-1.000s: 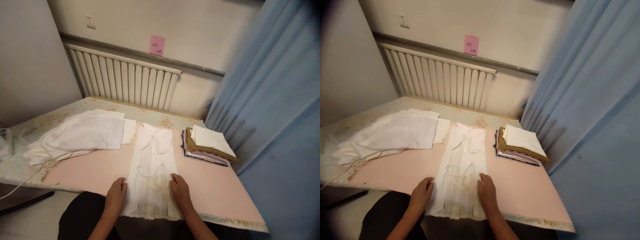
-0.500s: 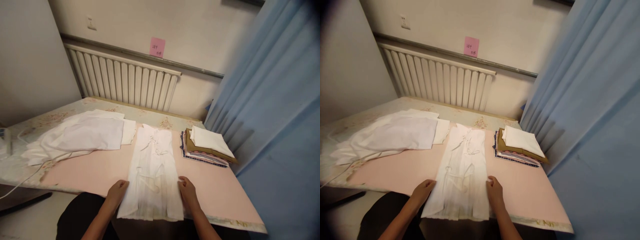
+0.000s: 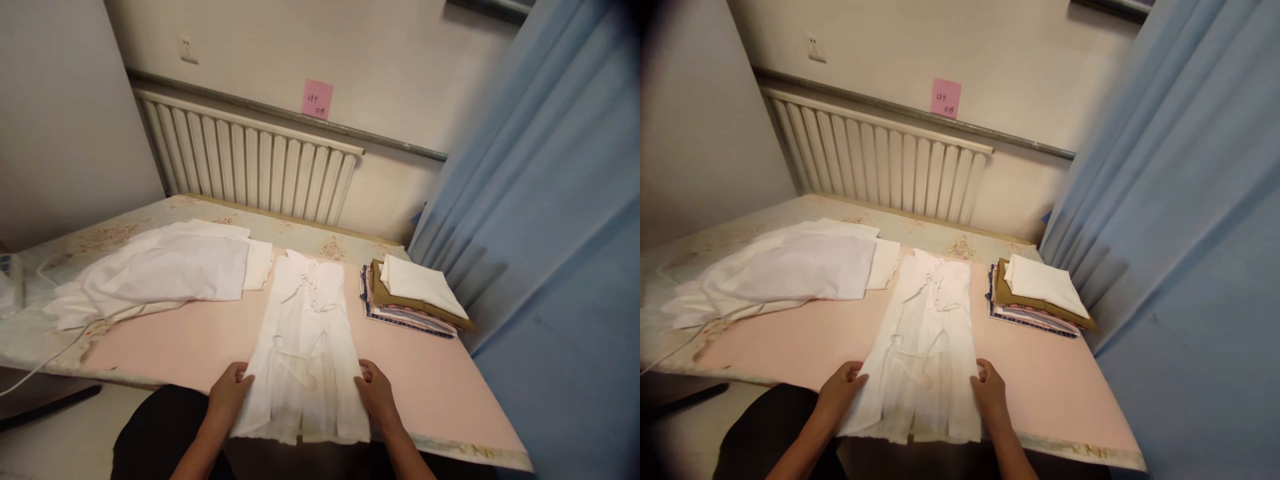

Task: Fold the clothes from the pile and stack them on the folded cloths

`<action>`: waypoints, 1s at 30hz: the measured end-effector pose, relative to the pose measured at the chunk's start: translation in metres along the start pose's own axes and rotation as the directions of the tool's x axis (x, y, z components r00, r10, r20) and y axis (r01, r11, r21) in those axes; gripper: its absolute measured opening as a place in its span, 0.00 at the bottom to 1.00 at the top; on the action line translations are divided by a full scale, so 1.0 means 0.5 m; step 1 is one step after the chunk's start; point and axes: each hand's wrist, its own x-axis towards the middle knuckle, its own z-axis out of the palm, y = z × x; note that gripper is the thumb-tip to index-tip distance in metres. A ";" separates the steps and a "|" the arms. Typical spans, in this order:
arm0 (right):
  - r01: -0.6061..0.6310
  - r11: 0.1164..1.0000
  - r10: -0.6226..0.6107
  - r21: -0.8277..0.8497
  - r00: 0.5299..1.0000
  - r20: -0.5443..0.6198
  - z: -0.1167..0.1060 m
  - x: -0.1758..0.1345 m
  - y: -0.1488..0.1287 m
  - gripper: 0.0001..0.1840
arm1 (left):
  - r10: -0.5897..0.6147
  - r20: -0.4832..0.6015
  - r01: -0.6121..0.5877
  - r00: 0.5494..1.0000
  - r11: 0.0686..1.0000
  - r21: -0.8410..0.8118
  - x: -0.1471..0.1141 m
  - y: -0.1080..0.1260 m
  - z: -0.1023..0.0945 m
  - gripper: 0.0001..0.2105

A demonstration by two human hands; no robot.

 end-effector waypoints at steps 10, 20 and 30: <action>0.005 1.000 -0.005 0.008 0.999 0.031 -0.002 -0.003 0.003 0.20 | -0.007 -0.001 0.007 1.000 1.000 -0.014 0.013 -0.031 0.003 0.14; -0.051 0.980 0.034 0.193 0.995 0.091 0.003 -0.004 0.026 0.23 | 0.032 -0.013 -0.033 0.999 0.992 -0.125 0.033 0.020 -0.015 0.17; -0.046 0.979 0.029 0.199 0.996 0.088 0.001 -0.009 0.016 0.22 | -0.034 -0.011 0.033 0.999 0.992 -0.118 0.091 0.070 -0.006 0.16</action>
